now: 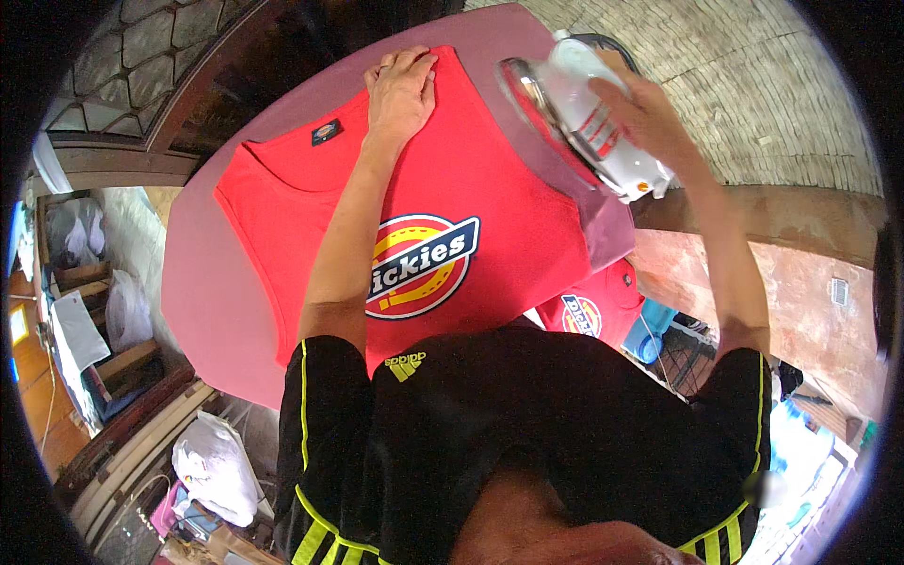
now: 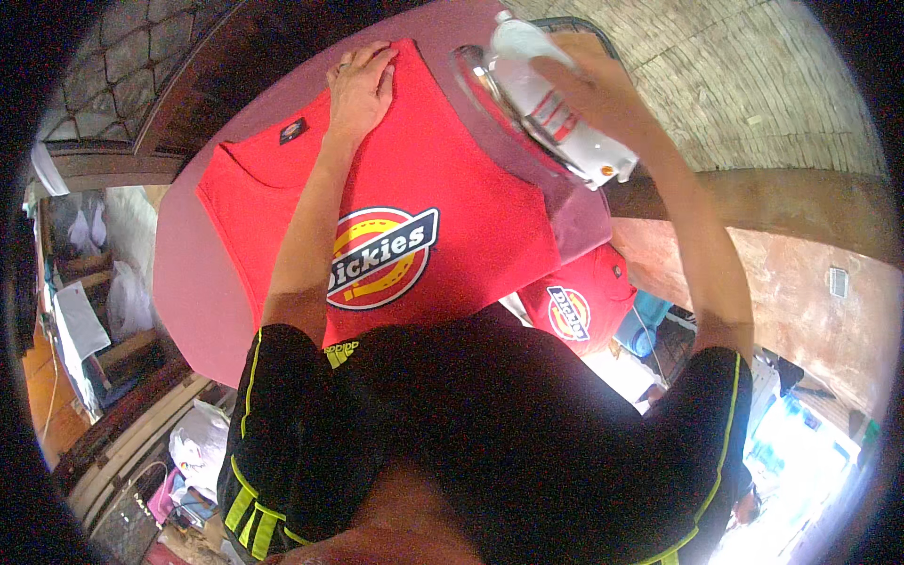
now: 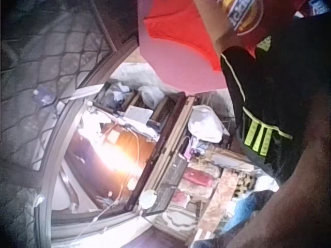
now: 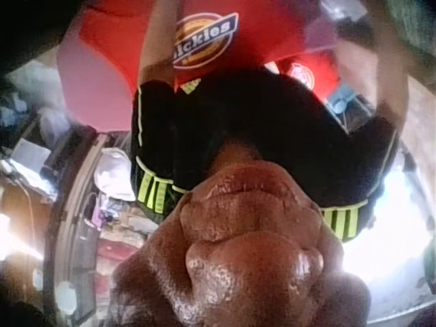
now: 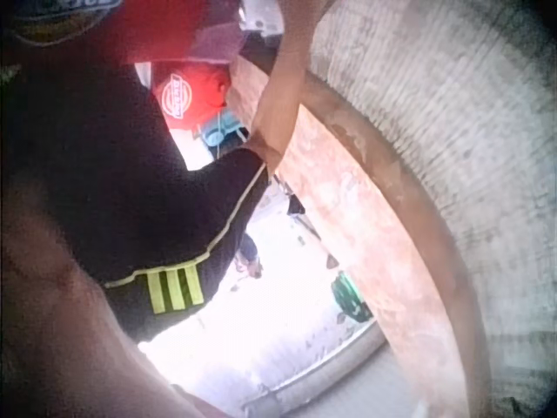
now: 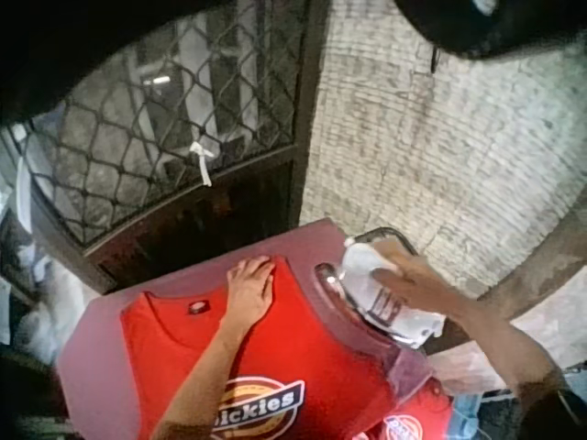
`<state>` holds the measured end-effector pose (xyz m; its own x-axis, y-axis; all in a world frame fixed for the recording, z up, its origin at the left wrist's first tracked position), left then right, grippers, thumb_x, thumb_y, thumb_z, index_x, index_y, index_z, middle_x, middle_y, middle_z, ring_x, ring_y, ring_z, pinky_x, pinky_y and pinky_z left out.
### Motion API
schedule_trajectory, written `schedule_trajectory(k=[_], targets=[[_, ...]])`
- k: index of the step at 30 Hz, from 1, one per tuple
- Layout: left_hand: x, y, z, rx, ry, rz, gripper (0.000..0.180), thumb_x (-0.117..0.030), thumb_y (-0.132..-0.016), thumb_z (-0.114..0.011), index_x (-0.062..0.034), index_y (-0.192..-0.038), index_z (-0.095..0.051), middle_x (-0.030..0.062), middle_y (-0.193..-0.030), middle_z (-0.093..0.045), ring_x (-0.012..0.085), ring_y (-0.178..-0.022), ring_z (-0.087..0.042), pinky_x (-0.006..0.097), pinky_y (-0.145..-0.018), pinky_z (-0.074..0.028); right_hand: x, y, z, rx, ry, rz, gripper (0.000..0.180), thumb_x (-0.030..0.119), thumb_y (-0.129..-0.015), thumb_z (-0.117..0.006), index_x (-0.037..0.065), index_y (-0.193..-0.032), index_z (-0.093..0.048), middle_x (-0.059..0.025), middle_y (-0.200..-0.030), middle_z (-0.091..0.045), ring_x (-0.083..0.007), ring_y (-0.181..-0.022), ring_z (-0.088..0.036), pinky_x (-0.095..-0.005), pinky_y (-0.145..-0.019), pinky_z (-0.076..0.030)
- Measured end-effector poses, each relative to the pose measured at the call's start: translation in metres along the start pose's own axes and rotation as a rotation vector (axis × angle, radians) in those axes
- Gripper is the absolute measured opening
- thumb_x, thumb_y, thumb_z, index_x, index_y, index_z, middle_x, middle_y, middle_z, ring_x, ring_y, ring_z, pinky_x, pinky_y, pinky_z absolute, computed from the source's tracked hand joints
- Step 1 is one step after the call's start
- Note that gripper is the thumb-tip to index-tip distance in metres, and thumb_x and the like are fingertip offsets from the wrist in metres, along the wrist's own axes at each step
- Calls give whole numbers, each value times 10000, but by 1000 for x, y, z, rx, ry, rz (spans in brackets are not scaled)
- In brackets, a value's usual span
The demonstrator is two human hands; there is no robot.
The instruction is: The person irons a red Dickies t-shirt on a pink ironing board. They repeatedly smooth the fabric with their hands and pass a white iron over the front, sleeves, and collar areas to remove wrinkles.
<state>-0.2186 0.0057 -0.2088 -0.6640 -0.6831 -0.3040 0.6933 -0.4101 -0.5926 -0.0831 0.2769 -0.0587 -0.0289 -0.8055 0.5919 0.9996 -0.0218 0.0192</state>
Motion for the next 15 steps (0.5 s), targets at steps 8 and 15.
schedule_trajectory(k=[8,15], targets=[[0,-4,-5,-28,37,13,331,-128,-815,-626,-101,-1142,-672,52,-1270,-607,262,-1202,-517,473,-999,-349,20,-22,-67,-47,131,-3,459,420,-978,-525,51,-1243,-589,-211,-1049,-674,-370,-958,-653,-429,-843,-511],[9,4,-4,-100,-57,102,373,-123,-779,-645,-81,-1149,-671,63,-1281,-603,269,-1259,-487,506,-1024,-317,63,-42,-67,-63,306,107,452,411,-981,-532,26,-1211,-591,-231,-1040,-655,-339,-922,-657,-418,-798,-506]])
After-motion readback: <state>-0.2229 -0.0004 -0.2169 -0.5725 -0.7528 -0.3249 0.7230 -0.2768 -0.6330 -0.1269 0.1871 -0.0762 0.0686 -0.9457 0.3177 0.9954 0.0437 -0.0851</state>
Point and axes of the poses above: each hand's wrist, its own y-axis away from the middle knuckle, its own z-axis out of the back of the hand, x = y × z, the point moved 2 cm from there along -y, towards the middle knuckle
